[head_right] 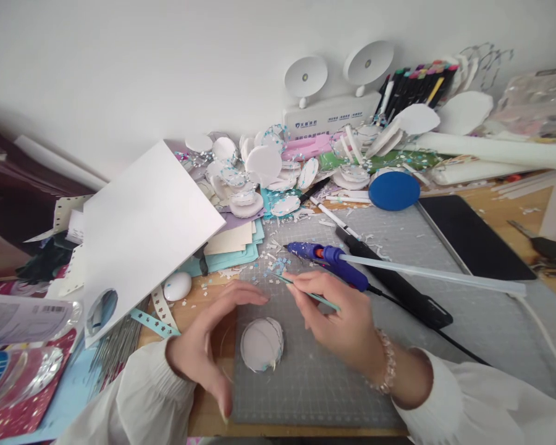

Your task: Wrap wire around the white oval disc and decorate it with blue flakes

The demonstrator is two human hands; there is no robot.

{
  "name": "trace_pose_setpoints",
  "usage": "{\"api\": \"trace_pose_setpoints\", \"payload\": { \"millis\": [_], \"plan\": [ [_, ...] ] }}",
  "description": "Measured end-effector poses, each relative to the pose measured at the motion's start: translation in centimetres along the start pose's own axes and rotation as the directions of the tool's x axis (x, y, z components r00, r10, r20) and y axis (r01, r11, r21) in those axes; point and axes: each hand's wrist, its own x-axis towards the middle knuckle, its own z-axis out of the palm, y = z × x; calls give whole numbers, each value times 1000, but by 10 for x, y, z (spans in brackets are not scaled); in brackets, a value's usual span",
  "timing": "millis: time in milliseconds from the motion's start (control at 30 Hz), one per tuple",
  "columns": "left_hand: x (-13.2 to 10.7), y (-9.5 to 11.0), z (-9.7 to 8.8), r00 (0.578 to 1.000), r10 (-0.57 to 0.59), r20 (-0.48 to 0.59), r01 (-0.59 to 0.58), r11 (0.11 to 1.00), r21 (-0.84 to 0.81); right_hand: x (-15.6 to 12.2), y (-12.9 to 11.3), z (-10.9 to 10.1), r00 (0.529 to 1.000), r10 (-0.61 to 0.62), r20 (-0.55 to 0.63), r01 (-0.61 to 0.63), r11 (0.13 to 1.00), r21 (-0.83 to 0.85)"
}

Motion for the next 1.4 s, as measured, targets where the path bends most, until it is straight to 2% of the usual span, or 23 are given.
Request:
{"api": "trace_pose_setpoints", "payload": {
  "millis": [67,133,233,300,467,633,867,1167,1400],
  "plan": [
    [-1,0,0,999,-24,-27,23,998,-55,0,-3,-1,999,48,-22,-47,997,67],
    [-1,0,1,991,-82,-102,76,995,-61,1,-5,-3,997,79,-9,-76,986,146],
    [0,-2,3,944,-186,-271,192,981,-5,3,-7,-4,994,107,37,-113,956,270],
    [1,-3,5,922,-207,-326,227,974,22,3,-10,-5,985,148,84,-168,928,332],
    [4,-5,6,946,-138,-292,156,987,40,0,-16,-4,960,227,163,-274,882,382],
    [4,-7,7,939,-119,-324,147,987,61,-1,-16,-4,952,246,182,-300,867,397],
    [5,-2,6,939,-122,-322,155,985,81,-1,-14,-4,950,256,180,-310,845,436],
    [6,-1,5,936,-143,-321,182,979,95,-4,-11,-2,948,275,161,-318,856,409],
    [7,-1,5,928,-131,-348,178,978,105,-5,-10,-3,957,236,170,-285,878,384]
  ]
}}
